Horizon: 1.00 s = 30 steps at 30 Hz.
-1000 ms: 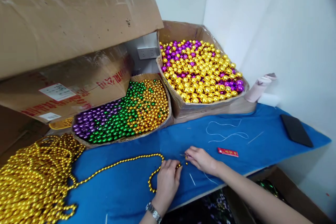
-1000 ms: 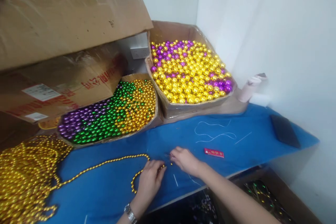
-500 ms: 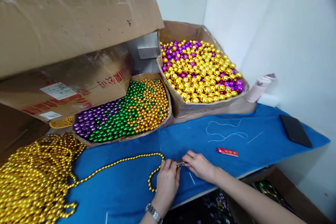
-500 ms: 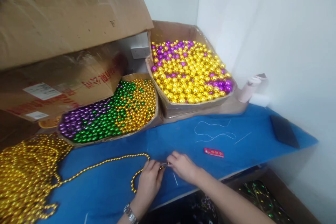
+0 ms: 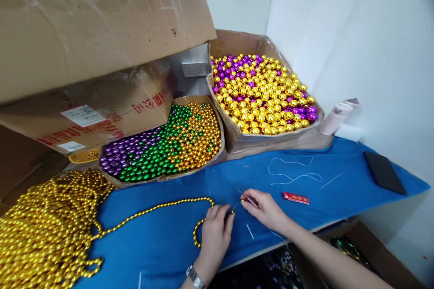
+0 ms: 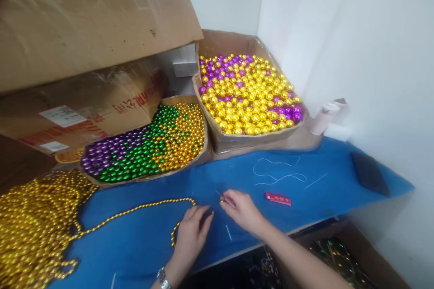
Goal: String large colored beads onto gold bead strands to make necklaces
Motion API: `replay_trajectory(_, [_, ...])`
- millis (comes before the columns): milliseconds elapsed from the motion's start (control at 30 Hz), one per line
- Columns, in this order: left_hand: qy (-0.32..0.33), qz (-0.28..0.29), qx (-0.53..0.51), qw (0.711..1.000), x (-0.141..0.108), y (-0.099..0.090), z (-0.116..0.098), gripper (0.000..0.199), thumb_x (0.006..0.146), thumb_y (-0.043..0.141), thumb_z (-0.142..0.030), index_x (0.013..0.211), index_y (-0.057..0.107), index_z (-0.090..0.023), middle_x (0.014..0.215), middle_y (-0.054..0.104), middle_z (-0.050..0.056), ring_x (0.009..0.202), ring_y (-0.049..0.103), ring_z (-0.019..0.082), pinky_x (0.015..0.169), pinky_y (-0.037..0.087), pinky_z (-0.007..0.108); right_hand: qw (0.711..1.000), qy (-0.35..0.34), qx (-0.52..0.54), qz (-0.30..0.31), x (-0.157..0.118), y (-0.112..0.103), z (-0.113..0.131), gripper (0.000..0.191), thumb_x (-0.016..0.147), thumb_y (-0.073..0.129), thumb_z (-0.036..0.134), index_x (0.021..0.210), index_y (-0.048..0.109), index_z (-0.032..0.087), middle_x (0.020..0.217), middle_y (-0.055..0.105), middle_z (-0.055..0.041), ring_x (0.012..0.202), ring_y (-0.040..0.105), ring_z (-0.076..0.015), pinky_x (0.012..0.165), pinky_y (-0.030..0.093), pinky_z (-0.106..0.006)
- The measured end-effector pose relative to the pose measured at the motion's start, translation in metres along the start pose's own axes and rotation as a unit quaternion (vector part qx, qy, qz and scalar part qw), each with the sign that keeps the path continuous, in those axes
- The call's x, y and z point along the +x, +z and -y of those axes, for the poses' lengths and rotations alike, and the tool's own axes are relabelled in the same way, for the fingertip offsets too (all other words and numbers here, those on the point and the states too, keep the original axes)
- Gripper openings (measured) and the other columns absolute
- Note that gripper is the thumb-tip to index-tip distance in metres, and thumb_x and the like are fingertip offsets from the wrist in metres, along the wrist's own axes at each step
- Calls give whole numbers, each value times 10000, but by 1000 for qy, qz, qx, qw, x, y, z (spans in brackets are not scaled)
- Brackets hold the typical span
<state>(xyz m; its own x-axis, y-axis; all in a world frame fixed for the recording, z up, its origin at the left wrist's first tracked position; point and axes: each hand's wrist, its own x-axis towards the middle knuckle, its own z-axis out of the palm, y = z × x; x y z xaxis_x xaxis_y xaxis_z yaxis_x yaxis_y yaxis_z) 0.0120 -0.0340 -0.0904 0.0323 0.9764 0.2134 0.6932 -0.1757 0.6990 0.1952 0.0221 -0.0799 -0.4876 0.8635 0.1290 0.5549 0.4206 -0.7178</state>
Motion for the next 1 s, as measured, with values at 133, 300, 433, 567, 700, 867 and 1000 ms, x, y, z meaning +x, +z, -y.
replay_trajectory(133, [-249, -8, -470, 846, 1, -6, -20, 254, 861, 513, -377, 938, 630, -166, 888, 673, 82, 824, 629, 217, 736, 503, 349, 997, -63, 27, 25, -1, 2, 37, 108, 882, 504, 243, 947, 578, 200, 880, 616, -20, 784, 578, -129, 688, 439, -210])
replay_trajectory(300, [-386, -60, -693, 606, 3, -12, -24, 176, 872, 519, -238, 765, 612, -132, 727, 660, 50, 651, 630, 143, 661, 534, 298, 990, -121, 40, 64, 5, 7, 48, 316, 823, 532, 116, 1117, 559, 229, 1093, 588, -39, 979, 570, -137, 839, 450, -223])
replay_trajectory(433, [-404, -95, -658, 629, -2, -27, -13, 169, 871, 513, -187, 827, 642, -88, 759, 668, 104, 689, 647, 153, 638, 546, 271, 988, -128, 8, 92, 11, 8, 23, 284, 847, 496, 120, 1099, 592, 209, 1056, 599, -61, 965, 577, -149, 840, 453, -242])
replay_trajectory(567, [-393, -125, -623, 664, -13, -32, -7, 105, 831, 571, -158, 844, 650, -90, 740, 669, 93, 644, 638, 143, 565, 530, 236, 978, -146, -36, 148, 12, 15, 8, 327, 815, 542, 138, 1116, 610, 245, 1099, 581, -48, 936, 592, -146, 808, 451, -219])
replay_trajectory(700, [-385, -118, -618, 676, -22, -25, -6, 108, 808, 608, -176, 854, 657, -91, 731, 669, 87, 650, 637, 143, 581, 529, 237, 970, -147, -85, 173, 14, 21, 6, 308, 818, 542, 161, 1094, 620, 272, 1066, 572, -26, 841, 598, -130, 734, 440, -206])
replay_trajectory(867, [-395, -121, -610, 676, -22, -18, -2, 81, 805, 600, -146, 830, 656, -93, 739, 669, 86, 667, 638, 145, 602, 535, 248, 962, -145, -140, 185, 14, 25, 3, 203, 856, 509, 212, 1011, 629, 265, 997, 562, -13, 750, 581, -113, 657, 413, -196])
replay_trajectory(1000, [-392, -114, -604, 684, -20, -16, 2, 79, 797, 605, -135, 840, 658, -95, 731, 665, 84, 665, 637, 142, 595, 537, 241, 955, -150, -172, 190, 13, 25, 1, 194, 896, 463, 253, 1020, 611, 269, 969, 555, -11, 705, 572, -106, 622, 399, -195])
